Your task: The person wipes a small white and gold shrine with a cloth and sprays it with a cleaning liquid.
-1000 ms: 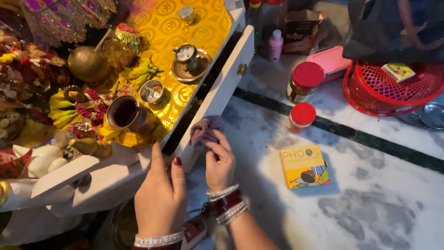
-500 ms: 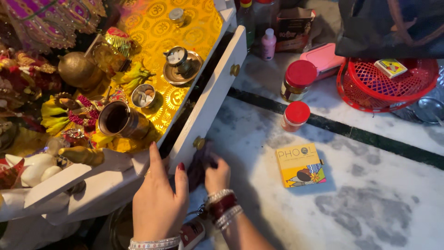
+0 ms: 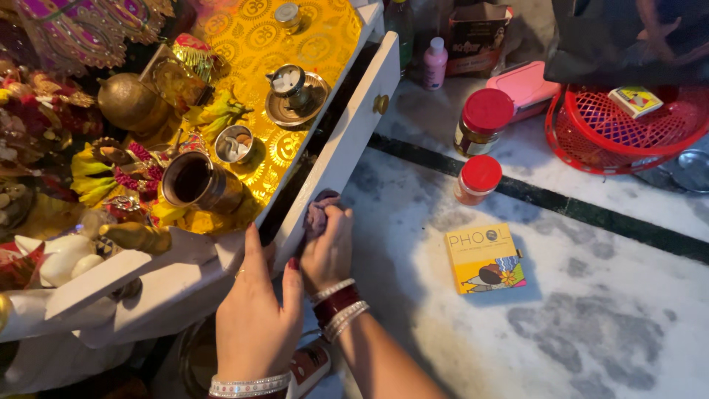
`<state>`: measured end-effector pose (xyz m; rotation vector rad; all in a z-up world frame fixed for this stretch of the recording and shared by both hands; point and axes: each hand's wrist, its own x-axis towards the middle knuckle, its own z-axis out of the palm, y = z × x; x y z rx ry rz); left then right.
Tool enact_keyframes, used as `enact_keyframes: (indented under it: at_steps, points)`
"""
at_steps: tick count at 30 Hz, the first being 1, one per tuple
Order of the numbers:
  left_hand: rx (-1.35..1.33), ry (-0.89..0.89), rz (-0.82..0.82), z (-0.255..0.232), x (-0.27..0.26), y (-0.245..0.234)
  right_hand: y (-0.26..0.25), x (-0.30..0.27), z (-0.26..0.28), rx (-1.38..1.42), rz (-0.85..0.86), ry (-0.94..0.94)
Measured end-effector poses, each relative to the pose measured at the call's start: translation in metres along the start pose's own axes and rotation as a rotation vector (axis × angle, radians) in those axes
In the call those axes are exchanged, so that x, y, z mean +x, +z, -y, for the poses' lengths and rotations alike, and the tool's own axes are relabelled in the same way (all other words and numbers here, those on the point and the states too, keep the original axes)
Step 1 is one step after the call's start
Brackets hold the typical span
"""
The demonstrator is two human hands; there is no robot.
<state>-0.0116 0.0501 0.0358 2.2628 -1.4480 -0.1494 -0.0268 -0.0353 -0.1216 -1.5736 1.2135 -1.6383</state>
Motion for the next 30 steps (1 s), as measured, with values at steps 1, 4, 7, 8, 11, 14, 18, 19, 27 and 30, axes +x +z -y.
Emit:
enact_keyframes:
  at_steps: [1, 4, 7, 8, 11, 14, 18, 19, 27, 30]
  points:
    - [0.000, -0.012, 0.003, 0.000, -0.001, 0.000, 0.001, 0.003, 0.002, -0.021, -0.013, -0.020]
    - [0.025, -0.027, -0.004, 0.002, -0.004, 0.002, 0.006, 0.023, 0.012, 0.075, -0.088, 0.280]
    - [0.037, -0.044, 0.001, 0.002, -0.006, 0.002, 0.006, 0.054, 0.018, 0.496, -0.009, 1.133]
    - [0.037, -0.053, 0.004, 0.002, -0.006, 0.002, 0.004, 0.053, 0.022, 0.516, -0.016, 1.079]
    - [0.024, -0.048, 0.015, 0.002, -0.004, 0.002, -0.003, 0.027, 0.031, 0.381, -0.047, 0.618]
    - [-0.002, -0.013, 0.008, 0.006, -0.004, 0.002, -0.012, -0.002, 0.014, -0.006, -0.008, -0.142]
    - [0.005, -0.019, 0.005, 0.005, -0.004, 0.003, -0.006, -0.004, -0.016, -0.076, 0.043, -0.167]
    - [0.001, -0.013, -0.004, 0.004, -0.004, 0.003, 0.000, -0.005, -0.017, -0.078, 0.021, -0.112]
    - [0.046, -0.028, 0.002, 0.003, -0.005, 0.004, 0.023, 0.019, -0.030, 0.340, 0.049, 0.885]
    - [0.054, -0.061, 0.022, 0.002, -0.005, 0.003, 0.018, 0.013, -0.026, 0.293, 0.080, 0.807]
